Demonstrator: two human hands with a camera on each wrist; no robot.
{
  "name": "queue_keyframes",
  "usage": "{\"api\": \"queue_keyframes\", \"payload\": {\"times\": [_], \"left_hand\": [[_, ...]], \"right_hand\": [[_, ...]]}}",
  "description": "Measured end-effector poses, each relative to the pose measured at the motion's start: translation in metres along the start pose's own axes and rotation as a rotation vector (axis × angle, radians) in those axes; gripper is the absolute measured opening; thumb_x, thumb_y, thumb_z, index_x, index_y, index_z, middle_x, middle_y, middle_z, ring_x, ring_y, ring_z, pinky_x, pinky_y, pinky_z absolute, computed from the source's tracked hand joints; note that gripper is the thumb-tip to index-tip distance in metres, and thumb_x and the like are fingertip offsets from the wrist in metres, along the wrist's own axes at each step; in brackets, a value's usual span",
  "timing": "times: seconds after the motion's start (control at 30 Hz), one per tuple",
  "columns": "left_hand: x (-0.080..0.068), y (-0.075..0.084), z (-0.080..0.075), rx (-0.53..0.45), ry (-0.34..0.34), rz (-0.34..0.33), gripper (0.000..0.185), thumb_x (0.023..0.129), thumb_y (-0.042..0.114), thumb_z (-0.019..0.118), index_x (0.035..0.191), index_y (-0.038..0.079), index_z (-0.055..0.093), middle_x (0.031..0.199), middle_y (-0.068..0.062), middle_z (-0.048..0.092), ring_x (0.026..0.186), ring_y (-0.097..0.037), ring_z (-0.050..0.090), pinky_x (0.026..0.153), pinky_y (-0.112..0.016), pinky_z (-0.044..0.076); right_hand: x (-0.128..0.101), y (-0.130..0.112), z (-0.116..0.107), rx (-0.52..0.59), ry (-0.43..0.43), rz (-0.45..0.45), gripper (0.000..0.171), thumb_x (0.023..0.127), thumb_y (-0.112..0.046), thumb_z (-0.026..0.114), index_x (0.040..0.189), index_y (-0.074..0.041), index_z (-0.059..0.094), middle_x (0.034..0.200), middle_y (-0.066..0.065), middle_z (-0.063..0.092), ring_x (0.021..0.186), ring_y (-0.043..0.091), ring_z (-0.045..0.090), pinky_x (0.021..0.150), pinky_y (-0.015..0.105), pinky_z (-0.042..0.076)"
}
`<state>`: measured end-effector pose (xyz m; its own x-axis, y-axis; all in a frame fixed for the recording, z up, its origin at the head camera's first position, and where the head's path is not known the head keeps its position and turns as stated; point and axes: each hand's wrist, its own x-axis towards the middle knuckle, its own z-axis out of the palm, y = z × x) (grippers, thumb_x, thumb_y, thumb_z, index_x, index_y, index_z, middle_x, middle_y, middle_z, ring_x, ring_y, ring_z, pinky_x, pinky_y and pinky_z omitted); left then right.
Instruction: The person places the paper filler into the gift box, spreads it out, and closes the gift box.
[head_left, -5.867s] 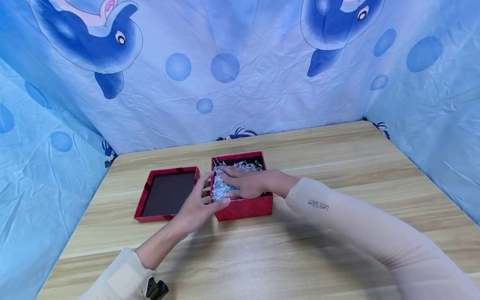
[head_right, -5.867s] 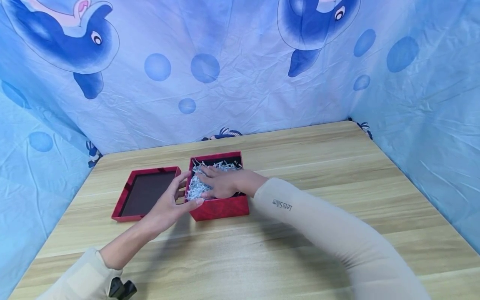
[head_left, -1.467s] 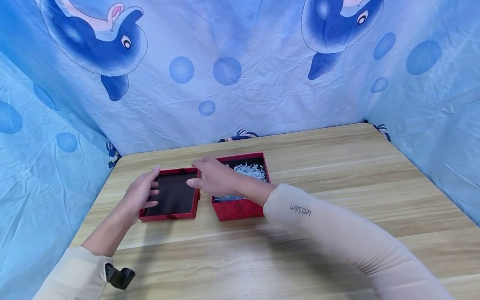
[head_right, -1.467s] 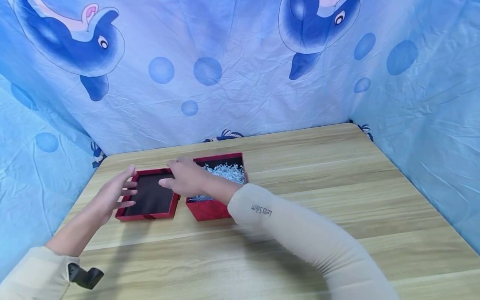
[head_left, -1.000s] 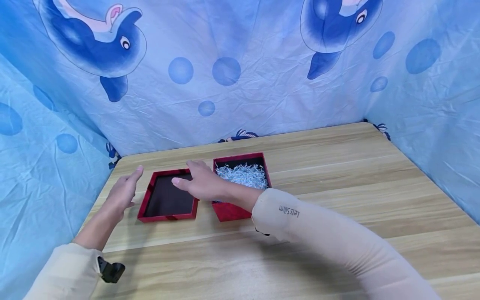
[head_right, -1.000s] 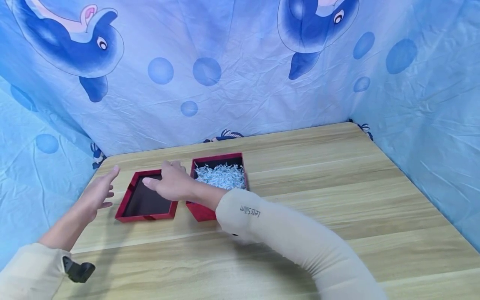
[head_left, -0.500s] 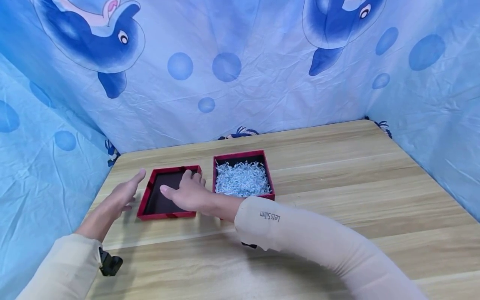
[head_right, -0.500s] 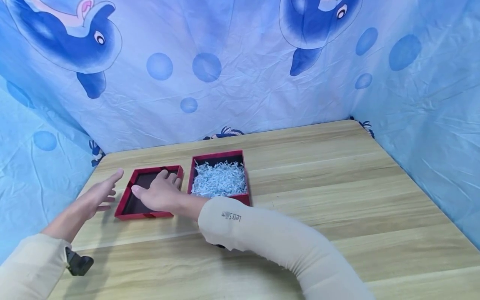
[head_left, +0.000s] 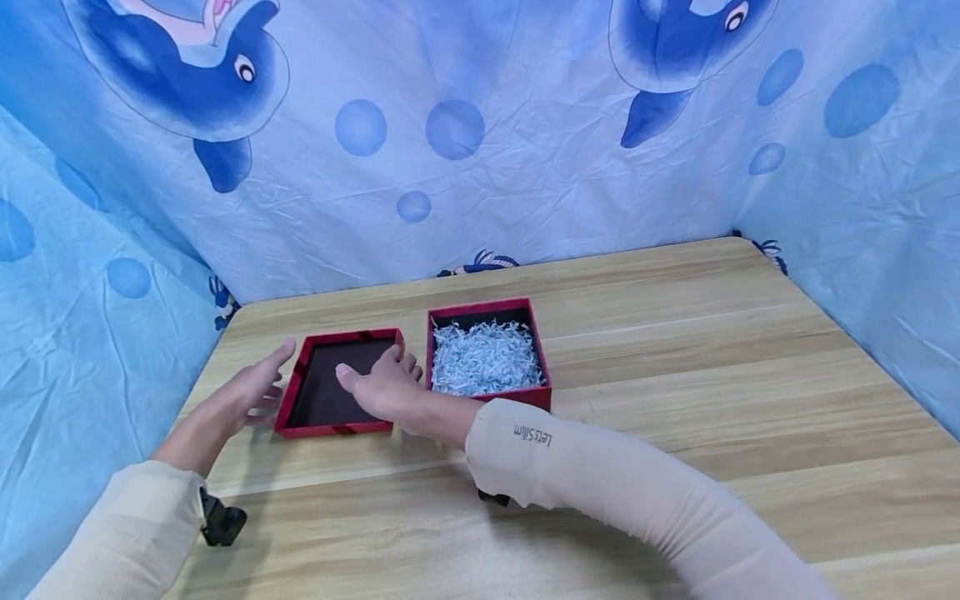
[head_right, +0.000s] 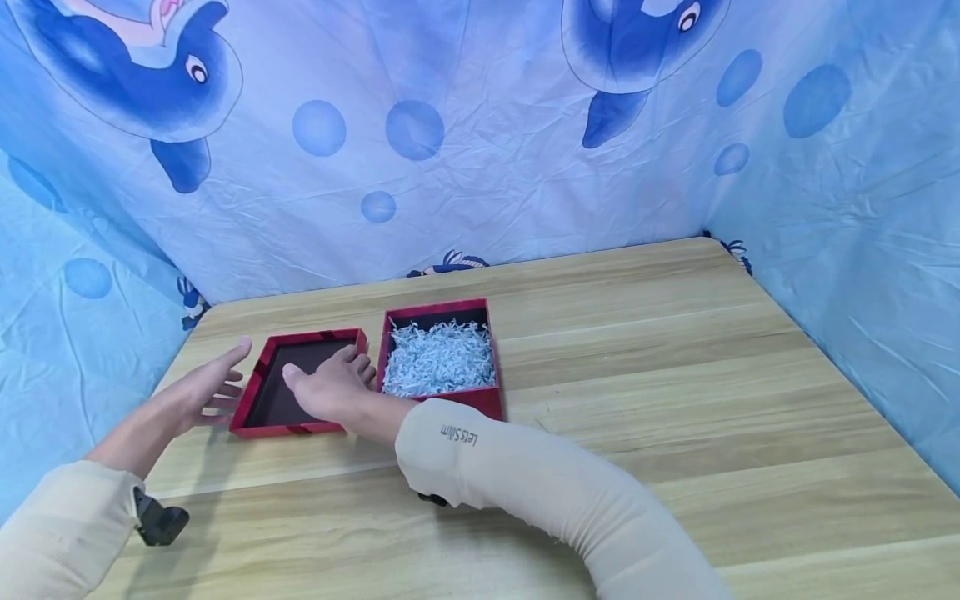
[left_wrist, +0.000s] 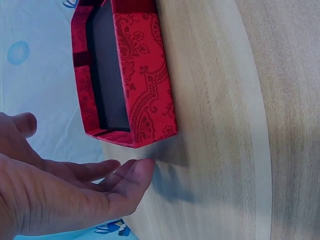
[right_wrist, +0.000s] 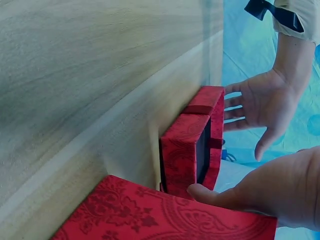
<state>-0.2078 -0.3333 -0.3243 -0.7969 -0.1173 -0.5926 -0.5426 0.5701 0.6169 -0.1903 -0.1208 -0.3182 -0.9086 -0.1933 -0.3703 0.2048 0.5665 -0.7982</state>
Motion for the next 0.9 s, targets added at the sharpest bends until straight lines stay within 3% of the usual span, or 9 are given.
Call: {"api": "queue_keyframes", "payload": {"times": [0.47, 0.9], "left_hand": [[0.003, 0.000, 0.009, -0.028, 0.019, -0.006, 0.109, 0.072, 0.078, 0.019, 0.132, -0.012, 0.014, 0.122, -0.029, 0.032, 0.105, -0.039, 0.040, 0.076, -0.042, 0.042], [0.001, 0.001, 0.012, -0.024, 0.021, 0.009, 0.104, 0.075, 0.076, 0.021, 0.133, -0.010, 0.014, 0.122, -0.028, 0.031, 0.106, -0.038, 0.041, 0.078, -0.046, 0.042]], "right_hand": [[0.009, 0.010, 0.011, 0.048, -0.001, 0.060, 0.086, 0.078, -0.058, 0.049, 0.140, -0.009, 0.016, 0.139, 0.006, 0.023, 0.126, 0.019, 0.022, 0.103, 0.041, 0.021], [0.015, 0.019, 0.017, 0.094, -0.016, 0.049, 0.080, 0.080, -0.054, 0.051, 0.138, -0.006, 0.023, 0.136, 0.008, 0.026, 0.124, 0.019, 0.024, 0.102, 0.038, 0.024]]}}
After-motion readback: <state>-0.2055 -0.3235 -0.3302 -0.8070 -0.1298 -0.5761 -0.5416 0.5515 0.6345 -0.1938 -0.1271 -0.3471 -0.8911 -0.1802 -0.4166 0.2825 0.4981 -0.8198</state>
